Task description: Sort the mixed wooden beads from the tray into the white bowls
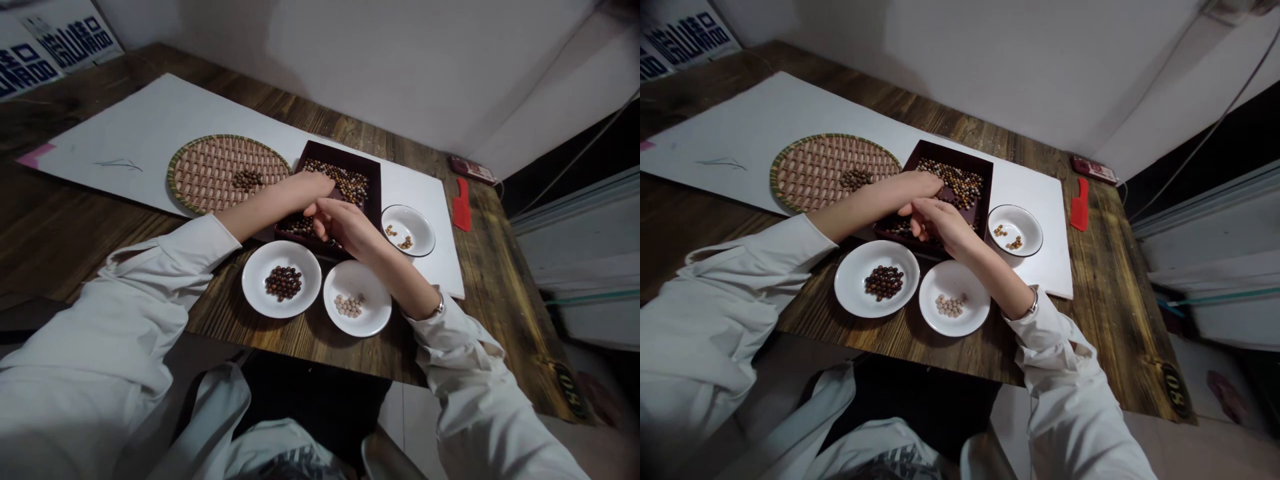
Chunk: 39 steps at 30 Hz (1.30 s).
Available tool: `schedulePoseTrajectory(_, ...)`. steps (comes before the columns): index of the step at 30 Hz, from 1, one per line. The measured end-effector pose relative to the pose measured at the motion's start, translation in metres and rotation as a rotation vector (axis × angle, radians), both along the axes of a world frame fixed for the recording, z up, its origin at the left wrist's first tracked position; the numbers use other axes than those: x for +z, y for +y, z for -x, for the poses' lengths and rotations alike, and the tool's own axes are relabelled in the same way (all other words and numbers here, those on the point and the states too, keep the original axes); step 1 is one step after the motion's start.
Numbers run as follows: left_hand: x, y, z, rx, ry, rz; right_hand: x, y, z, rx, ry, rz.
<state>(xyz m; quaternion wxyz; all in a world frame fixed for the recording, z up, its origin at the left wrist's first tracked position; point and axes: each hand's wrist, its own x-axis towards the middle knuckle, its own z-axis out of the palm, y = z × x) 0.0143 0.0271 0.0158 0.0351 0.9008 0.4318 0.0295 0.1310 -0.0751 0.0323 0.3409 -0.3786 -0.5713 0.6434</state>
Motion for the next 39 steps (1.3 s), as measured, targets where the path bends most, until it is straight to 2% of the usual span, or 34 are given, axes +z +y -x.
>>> schedulePoseTrajectory(2,0.002,-0.003,0.002,0.001,0.064,0.017,0.001,0.002,0.000,-0.047,0.037,0.061)
schedulePoseTrajectory(12,0.016,-0.018,0.006,-0.027,0.041,-0.018,-0.002,0.014,-0.010,-0.193,0.118,0.272)
schedulePoseTrajectory(19,0.028,-0.028,0.005,0.017,0.032,0.056,0.003,0.016,-0.012,-0.388,0.293,0.550)
schedulePoseTrajectory(22,0.025,-0.022,0.004,0.022,0.007,0.083,0.003,0.016,-0.012,-0.442,0.343,0.580)
schedulePoseTrajectory(30,0.004,0.003,0.002,-0.008,-0.086,0.069,0.001,0.018,-0.015,-0.557,0.400,0.630)
schedulePoseTrajectory(39,0.012,-0.001,0.008,-0.107,-0.222,0.152,0.001,0.018,-0.010,-0.630,0.491,0.637)
